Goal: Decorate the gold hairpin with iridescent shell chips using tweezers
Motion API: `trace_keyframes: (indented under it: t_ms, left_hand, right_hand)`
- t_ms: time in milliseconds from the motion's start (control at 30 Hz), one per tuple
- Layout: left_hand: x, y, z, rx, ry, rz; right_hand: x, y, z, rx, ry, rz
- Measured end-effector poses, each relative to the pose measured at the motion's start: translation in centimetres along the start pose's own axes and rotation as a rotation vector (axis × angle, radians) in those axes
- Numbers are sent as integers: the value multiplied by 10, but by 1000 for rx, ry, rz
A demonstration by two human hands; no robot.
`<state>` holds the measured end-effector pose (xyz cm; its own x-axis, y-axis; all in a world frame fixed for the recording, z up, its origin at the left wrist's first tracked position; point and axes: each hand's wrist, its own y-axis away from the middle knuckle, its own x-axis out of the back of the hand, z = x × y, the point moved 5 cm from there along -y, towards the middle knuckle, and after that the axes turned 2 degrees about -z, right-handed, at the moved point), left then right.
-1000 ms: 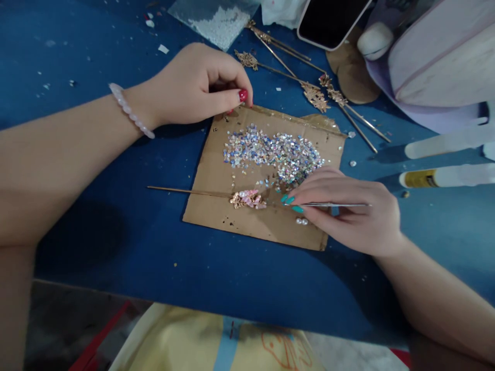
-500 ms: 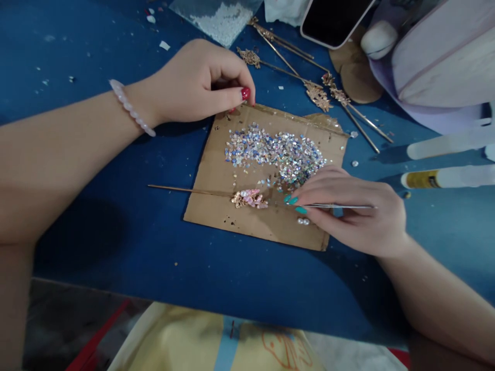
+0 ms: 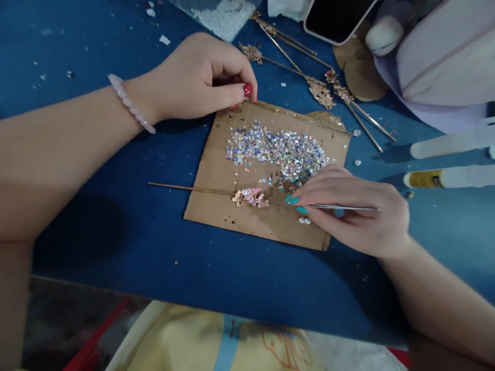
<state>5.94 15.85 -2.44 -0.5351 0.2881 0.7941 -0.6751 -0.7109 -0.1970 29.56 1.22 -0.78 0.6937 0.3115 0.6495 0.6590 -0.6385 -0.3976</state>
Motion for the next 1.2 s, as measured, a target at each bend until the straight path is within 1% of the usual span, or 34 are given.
trace_keyframes:
  t_ms: [167,500,967,1200]
  left_hand:
    - [0,0,1,17,-18,-18]
    - [0,0,4,54,-59,-57]
    - [1,-1,1,5,-38,-22]
    - [-2,1,0,-12,-11,-13]
  right_hand:
    - [-1,1,-1,-1,6,-26]
    - [-2,1,-3,-16,16,-19]
    - [-2,1,-4,-8,25,-18]
    - [-3,2,-6,2,21,-4]
